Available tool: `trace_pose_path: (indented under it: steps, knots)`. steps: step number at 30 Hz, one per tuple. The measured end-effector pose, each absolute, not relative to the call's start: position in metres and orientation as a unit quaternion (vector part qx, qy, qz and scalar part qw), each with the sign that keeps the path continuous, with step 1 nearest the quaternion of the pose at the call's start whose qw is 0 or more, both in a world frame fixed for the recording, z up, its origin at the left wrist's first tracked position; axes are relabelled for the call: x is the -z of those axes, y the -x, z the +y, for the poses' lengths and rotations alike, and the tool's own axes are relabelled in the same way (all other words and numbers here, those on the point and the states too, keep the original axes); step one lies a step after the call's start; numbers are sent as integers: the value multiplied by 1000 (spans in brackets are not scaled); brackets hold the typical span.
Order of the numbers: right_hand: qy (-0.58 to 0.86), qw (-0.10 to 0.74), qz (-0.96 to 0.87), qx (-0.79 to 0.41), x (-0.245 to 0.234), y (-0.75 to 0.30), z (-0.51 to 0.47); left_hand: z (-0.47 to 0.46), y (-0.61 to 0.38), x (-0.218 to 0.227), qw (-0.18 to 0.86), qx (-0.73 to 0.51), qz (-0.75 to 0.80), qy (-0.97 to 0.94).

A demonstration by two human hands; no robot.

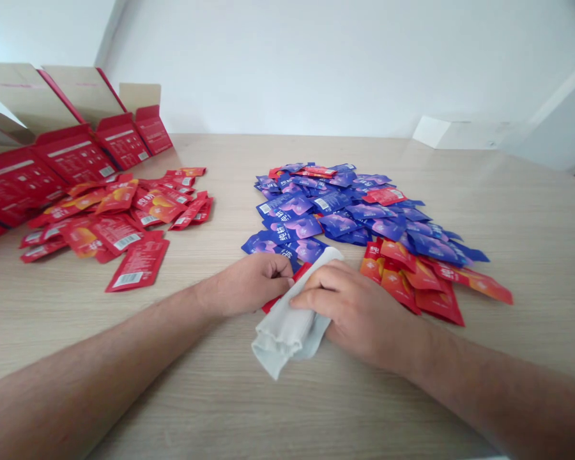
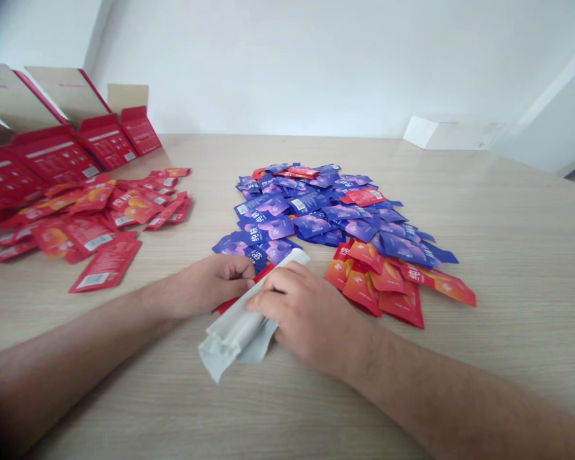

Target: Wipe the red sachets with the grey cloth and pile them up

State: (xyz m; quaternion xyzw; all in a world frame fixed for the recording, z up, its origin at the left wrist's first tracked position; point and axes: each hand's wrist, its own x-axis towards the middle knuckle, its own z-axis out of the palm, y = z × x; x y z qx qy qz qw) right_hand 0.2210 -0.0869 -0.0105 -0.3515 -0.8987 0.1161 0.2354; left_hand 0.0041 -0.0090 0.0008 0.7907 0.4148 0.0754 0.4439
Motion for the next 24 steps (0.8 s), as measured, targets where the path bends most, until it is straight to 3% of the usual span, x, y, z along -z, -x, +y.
trace_pose_path:
  steps: [8,13,18,24]
  knots:
    - [322,208,-915,-123,10,-219,-89,-8,-3,2,429,-83,400,-806]
    - [371,249,-887,-118,12,-222,-85,-9,-3,0,435,-73,418,-794]
    - [319,218,-913,-132,11,-220,-88,-8,-2,1,416,-81,403,-811]
    - [377,254,-883,-117,12,-223,-82,-8,-2,2,433,-68,421,-795]
